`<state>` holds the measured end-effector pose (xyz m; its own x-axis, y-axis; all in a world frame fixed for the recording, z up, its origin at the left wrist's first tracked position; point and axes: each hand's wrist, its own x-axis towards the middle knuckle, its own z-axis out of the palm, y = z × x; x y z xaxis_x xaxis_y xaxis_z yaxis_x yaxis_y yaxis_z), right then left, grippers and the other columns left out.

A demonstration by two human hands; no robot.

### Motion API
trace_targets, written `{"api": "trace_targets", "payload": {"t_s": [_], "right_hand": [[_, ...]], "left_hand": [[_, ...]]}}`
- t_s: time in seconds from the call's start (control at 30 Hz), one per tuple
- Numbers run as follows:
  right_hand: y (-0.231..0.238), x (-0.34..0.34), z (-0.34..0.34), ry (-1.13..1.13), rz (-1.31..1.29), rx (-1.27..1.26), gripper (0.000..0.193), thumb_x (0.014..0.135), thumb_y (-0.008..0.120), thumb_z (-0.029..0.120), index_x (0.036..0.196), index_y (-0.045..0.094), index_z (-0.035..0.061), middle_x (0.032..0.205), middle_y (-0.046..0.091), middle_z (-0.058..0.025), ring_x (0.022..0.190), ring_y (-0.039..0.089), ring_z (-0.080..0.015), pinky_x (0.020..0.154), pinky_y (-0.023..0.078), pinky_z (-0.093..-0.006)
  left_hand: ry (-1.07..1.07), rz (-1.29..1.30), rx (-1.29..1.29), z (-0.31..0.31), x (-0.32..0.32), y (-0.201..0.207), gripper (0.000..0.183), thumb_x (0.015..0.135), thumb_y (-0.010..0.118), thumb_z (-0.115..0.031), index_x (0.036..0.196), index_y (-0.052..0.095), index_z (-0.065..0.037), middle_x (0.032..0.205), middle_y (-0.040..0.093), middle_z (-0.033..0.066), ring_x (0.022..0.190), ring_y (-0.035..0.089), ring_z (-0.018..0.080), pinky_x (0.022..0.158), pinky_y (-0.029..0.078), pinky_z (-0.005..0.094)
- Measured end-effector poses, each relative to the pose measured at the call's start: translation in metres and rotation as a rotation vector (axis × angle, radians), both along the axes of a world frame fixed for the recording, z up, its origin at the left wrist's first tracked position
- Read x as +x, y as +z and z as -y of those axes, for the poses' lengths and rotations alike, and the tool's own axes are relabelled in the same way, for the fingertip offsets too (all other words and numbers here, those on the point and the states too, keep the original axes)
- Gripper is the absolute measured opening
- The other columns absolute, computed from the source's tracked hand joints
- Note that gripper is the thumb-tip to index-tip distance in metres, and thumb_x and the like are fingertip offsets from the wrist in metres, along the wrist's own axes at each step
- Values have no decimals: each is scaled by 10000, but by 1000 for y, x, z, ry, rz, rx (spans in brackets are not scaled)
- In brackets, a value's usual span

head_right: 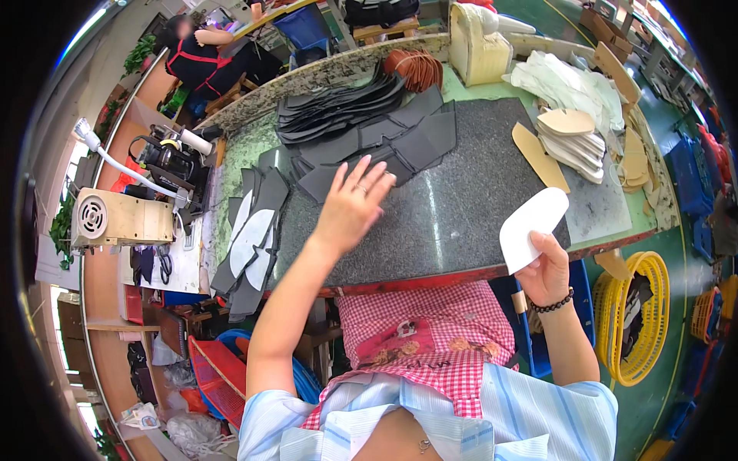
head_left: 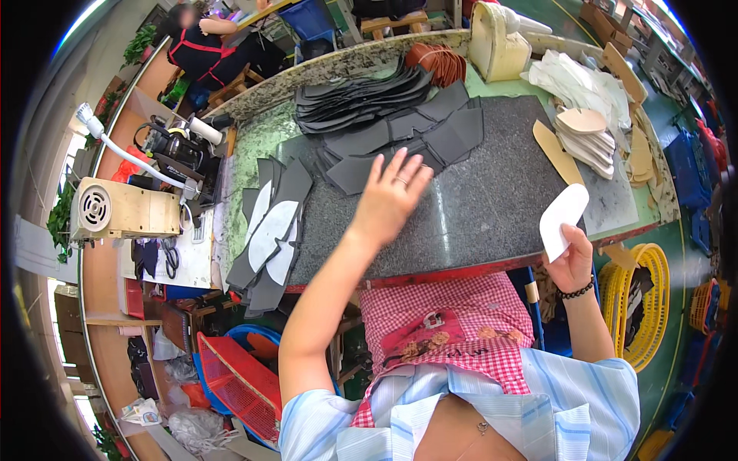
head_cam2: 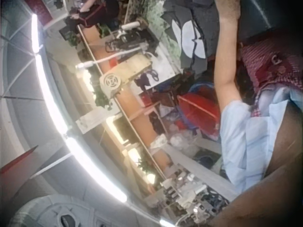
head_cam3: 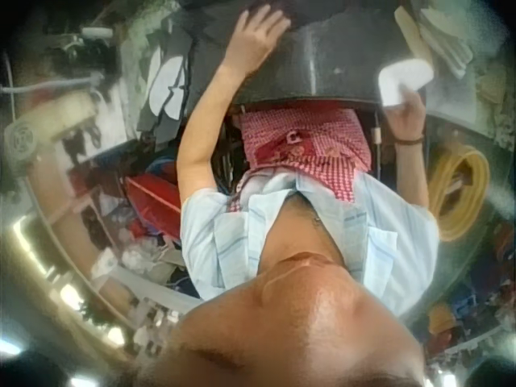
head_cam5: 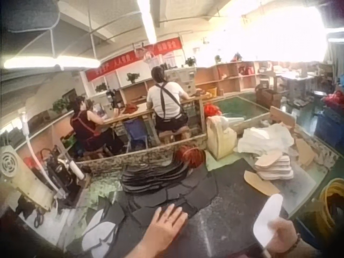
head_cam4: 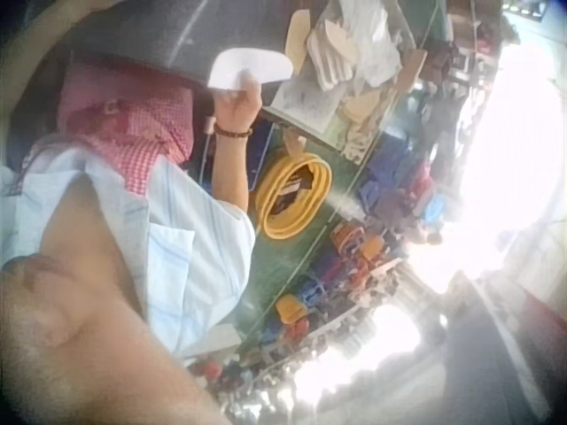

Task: The person is manually applying adhesive or backing material to cut pieces of shoe uppers at a factory workbench.

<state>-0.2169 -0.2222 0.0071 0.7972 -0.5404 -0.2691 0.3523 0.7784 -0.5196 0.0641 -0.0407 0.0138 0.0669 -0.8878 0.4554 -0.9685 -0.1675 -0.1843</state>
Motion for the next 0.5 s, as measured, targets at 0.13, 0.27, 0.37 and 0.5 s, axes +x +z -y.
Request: {"api": "trace_targets", "payload": {"t_s": [0.13, 0.27, 0.37, 0.5], "right_hand": [[1, 17, 0, 89, 132, -85, 234, 874, 570, 121, 1067, 565, -12, 741, 616, -70, 535, 519, -123, 457, 423, -246], [0, 17, -2, 84, -47, -239, 276, 920, 516, 233, 1076, 578, 14, 884, 665, -108, 635, 609, -193, 489, 464, -290], [-14, 42, -21, 216, -141, -286, 325, 944, 487, 302, 1076, 558, 14, 934, 658, -135, 693, 621, -234, 526, 474, -346], [-3, 101, -54, 294, -250, -1279, 251, 977, 475, 228, 946, 606, 16, 808, 639, -100, 731, 620, -267, 648, 504, -372]], "left_hand": [[-85, -178, 77, -11, 41, -28, 452, 733, 665, -28, 1168, 548, -60, 1150, 634, 126, 1091, 608, 303, 930, 485, 431], [10, -644, 141, -50, -29, -1, 437, 766, 679, -37, 1183, 546, -43, 1111, 651, 153, 1049, 632, 302, 911, 495, 382], [-18, -1223, -169, -65, -62, 2, 642, 781, 738, -28, 1325, 396, -38, 1034, 679, 91, 975, 659, 227, 874, 500, 328], [127, -1824, -504, -53, -72, -1, 635, 803, 676, 62, 1327, 338, -55, 945, 667, 100, 863, 632, 111, 770, 518, 255]]}}
